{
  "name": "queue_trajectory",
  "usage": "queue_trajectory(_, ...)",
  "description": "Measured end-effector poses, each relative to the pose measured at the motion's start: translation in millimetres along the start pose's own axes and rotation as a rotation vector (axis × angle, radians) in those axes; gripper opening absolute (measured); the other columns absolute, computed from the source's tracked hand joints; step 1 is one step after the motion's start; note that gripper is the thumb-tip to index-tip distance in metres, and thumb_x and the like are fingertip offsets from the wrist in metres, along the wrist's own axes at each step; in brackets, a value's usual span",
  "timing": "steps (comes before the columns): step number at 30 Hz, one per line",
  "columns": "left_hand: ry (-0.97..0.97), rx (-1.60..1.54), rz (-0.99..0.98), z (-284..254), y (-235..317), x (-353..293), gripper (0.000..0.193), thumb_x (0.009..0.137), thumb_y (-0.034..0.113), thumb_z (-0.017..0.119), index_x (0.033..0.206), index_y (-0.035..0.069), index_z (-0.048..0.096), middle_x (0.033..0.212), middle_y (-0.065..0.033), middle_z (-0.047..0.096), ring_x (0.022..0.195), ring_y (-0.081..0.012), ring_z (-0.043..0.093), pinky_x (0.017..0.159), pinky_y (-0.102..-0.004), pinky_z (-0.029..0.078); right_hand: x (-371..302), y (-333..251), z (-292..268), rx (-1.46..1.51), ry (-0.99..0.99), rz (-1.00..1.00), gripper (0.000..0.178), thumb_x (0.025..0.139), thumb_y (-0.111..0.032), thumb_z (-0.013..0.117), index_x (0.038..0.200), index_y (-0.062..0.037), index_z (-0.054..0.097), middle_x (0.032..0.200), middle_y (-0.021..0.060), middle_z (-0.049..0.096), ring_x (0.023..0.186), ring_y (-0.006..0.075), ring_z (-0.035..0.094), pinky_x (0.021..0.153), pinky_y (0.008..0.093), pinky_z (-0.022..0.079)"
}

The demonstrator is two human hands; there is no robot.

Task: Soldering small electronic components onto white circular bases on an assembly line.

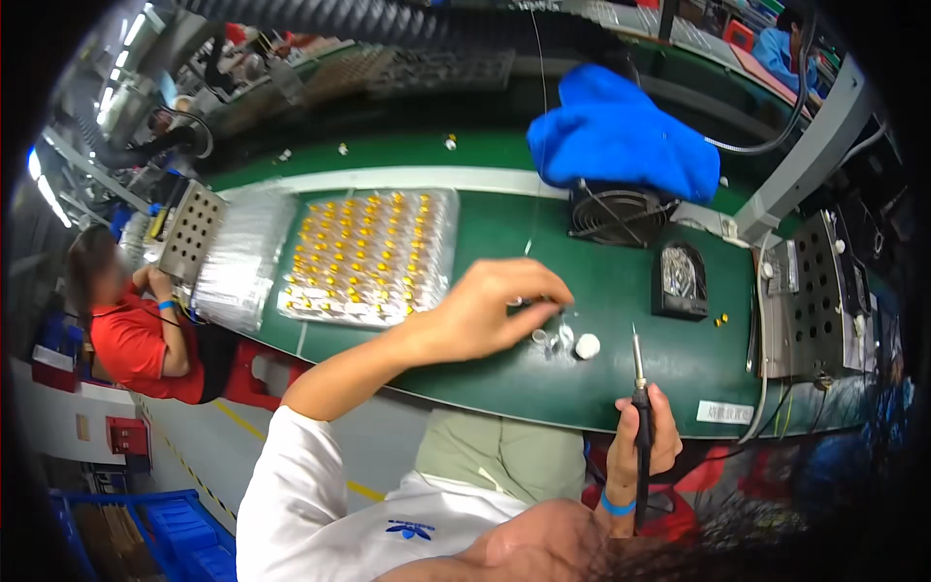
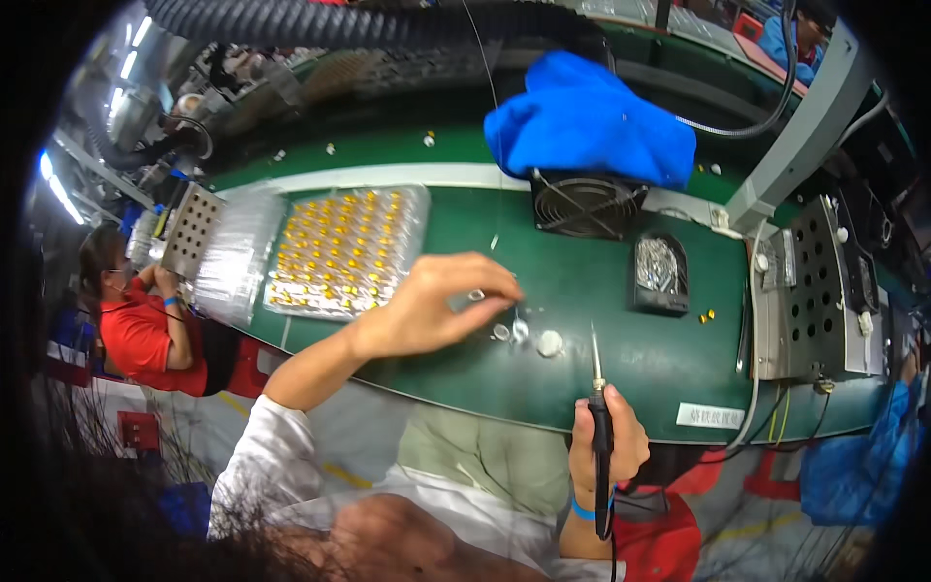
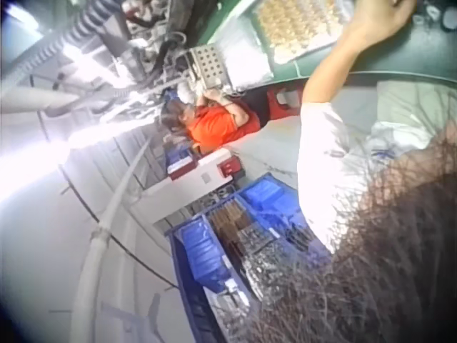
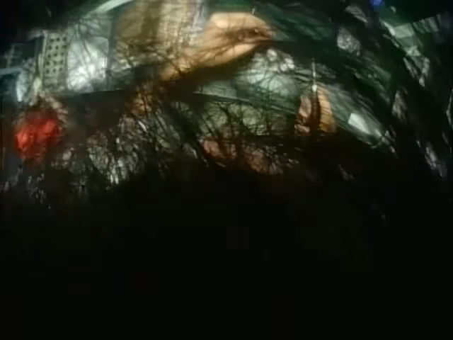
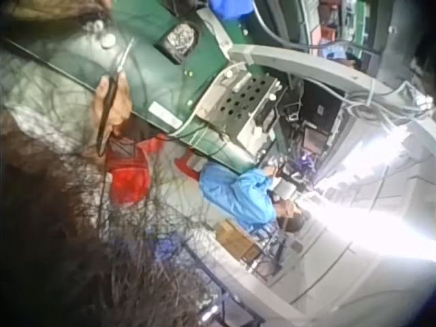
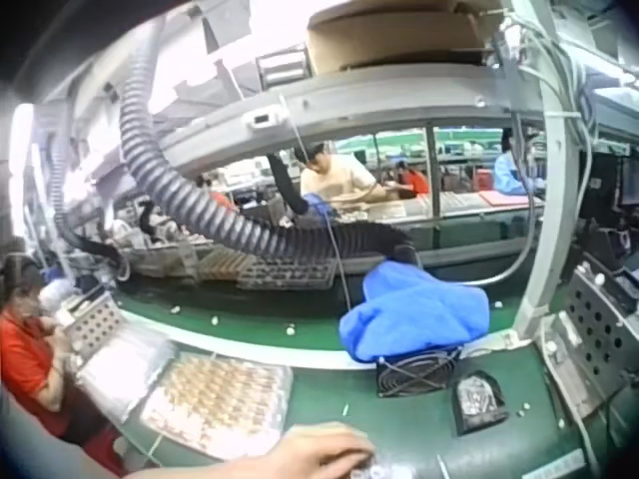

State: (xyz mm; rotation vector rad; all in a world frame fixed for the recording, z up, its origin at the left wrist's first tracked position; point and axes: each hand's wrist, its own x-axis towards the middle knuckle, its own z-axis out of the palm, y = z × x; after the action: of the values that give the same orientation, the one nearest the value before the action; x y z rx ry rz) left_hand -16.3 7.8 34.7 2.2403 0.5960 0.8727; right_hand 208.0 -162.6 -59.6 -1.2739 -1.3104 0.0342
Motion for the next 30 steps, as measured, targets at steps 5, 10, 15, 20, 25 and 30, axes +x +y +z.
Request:
queue_trajectory(5, 0.085, 0.189, -0.297, -82, -45, 40, 0.021, 0.090, 0.001, 0.071, 0.110, -0.004, 0.073, 0.105, -0.0115, 0.077, 0.099, -0.0167, 0.073, 0.091, -0.0327, 0.059, 10, -5, 10, 0.068, -0.051, -0.066, 0.036, 0.096, -0.017, 0.073, 0.124, 0.0057, 0.066, 0.079, 0.0153, 0.075, 0.070, 0.0228, 0.073, 0.071, 0.0331, 0.058)
queue_trajectory(10, 0.204, 0.326, -0.295, -126, -106, 62, 0.029, 0.091, 0.002, 0.072, 0.120, -0.003, 0.072, 0.110, -0.0125, 0.076, 0.103, -0.0180, 0.073, 0.094, -0.0333, 0.058, 10, -2, 11, 0.063, -0.046, -0.043, 0.036, 0.087, -0.005, 0.079, 0.117, 0.0113, 0.067, 0.076, 0.0168, 0.071, 0.063, 0.0295, 0.070, 0.061, 0.0359, 0.055)
queue_trajectory(15, 0.113, 0.483, -0.354, -143, -58, 37, 0.018, 0.093, 0.003, 0.071, 0.110, -0.003, 0.074, 0.102, -0.0138, 0.078, 0.097, -0.0192, 0.075, 0.088, -0.0340, 0.059, 18, -8, 21, 0.071, -0.043, -0.110, 0.043, 0.097, -0.022, 0.075, 0.125, 0.0089, 0.065, 0.075, 0.0139, 0.074, 0.064, 0.0226, 0.071, 0.065, 0.0324, 0.057)
queue_trajectory(20, -0.128, 0.416, -0.082, -47, -11, 2, 0.017, 0.091, 0.001, 0.069, 0.107, -0.002, 0.072, 0.099, -0.0198, 0.074, 0.093, -0.0361, 0.072, 0.084, -0.0415, 0.057, 19, -2, 24, 0.085, -0.036, -0.127, 0.045, 0.100, -0.022, 0.071, 0.130, 0.0097, 0.062, 0.072, 0.0132, 0.073, 0.064, 0.0215, 0.072, 0.064, 0.0299, 0.056)
queue_trajectory(25, -0.161, 0.528, -0.144, -12, -2, -17, 0.024, 0.091, 0.005, 0.071, 0.115, -0.001, 0.068, 0.101, -0.0181, 0.072, 0.095, -0.0395, 0.068, 0.082, -0.0473, 0.056, 18, -5, 21, 0.077, -0.053, -0.129, 0.044, 0.101, -0.021, 0.070, 0.130, 0.0103, 0.061, 0.071, 0.0130, 0.072, 0.063, 0.0219, 0.072, 0.063, 0.0306, 0.057)
queue_trajectory(30, -0.165, 0.630, 0.165, 4, -15, -15, 0.035, 0.082, 0.006, 0.072, 0.117, 0.002, 0.068, 0.113, -0.0106, 0.071, 0.103, -0.0313, 0.066, 0.086, -0.0426, 0.056, 16, -4, 19, 0.062, -0.062, -0.143, 0.043, 0.100, -0.020, 0.071, 0.128, 0.0109, 0.061, 0.070, 0.0131, 0.072, 0.062, 0.0229, 0.072, 0.061, 0.0313, 0.057)
